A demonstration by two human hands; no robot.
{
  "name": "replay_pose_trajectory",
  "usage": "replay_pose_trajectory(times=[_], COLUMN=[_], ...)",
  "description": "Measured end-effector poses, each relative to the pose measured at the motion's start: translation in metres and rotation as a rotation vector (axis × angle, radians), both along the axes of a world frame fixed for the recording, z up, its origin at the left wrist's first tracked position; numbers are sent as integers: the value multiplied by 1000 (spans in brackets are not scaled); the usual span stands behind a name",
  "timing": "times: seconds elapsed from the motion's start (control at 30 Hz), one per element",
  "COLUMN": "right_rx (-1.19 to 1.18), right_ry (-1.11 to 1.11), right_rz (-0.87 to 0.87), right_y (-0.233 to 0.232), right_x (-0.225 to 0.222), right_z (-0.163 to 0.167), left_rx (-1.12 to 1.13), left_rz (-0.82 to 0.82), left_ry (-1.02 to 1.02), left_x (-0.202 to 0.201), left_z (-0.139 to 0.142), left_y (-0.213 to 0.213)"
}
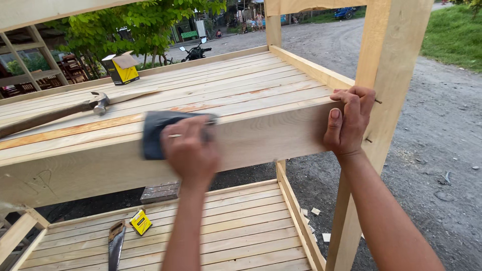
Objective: The person sands a light wooden bunk bed frame with a sheet of sandpaper, rubbing the vertical corner post and side rails by hand. They move around the frame to sand different surfaces, including the edges of the upper rail, working the paper back and forth over the wood.
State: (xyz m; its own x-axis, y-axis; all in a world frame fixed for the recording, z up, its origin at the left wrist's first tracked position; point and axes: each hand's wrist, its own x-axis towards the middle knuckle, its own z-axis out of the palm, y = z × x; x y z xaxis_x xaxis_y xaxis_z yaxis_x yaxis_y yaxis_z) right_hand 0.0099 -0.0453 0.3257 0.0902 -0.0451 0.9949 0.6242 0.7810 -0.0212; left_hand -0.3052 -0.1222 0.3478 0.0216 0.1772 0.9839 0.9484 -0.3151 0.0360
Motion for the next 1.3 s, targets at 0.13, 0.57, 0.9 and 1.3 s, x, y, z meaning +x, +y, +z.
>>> replay_pose_trajectory(times=[0.13, 0.57, 0.9, 1.3], right_rx=[33, 59, 40, 17], right_ry=[-19, -22, -33, -31], right_rz=[27, 16, -6, 12], right_y=[0, 3, 1, 4], right_x=[1, 0, -1, 5], right_z=[2, -2, -1, -5], left_rx=[-78, -1, 63, -47], left_rz=[-122, 40, -94, -98], left_ry=[52, 50, -27, 28], left_x=[145, -55, 109, 58], left_z=[8, 6, 8, 6], left_y=[28, -10, 23, 19])
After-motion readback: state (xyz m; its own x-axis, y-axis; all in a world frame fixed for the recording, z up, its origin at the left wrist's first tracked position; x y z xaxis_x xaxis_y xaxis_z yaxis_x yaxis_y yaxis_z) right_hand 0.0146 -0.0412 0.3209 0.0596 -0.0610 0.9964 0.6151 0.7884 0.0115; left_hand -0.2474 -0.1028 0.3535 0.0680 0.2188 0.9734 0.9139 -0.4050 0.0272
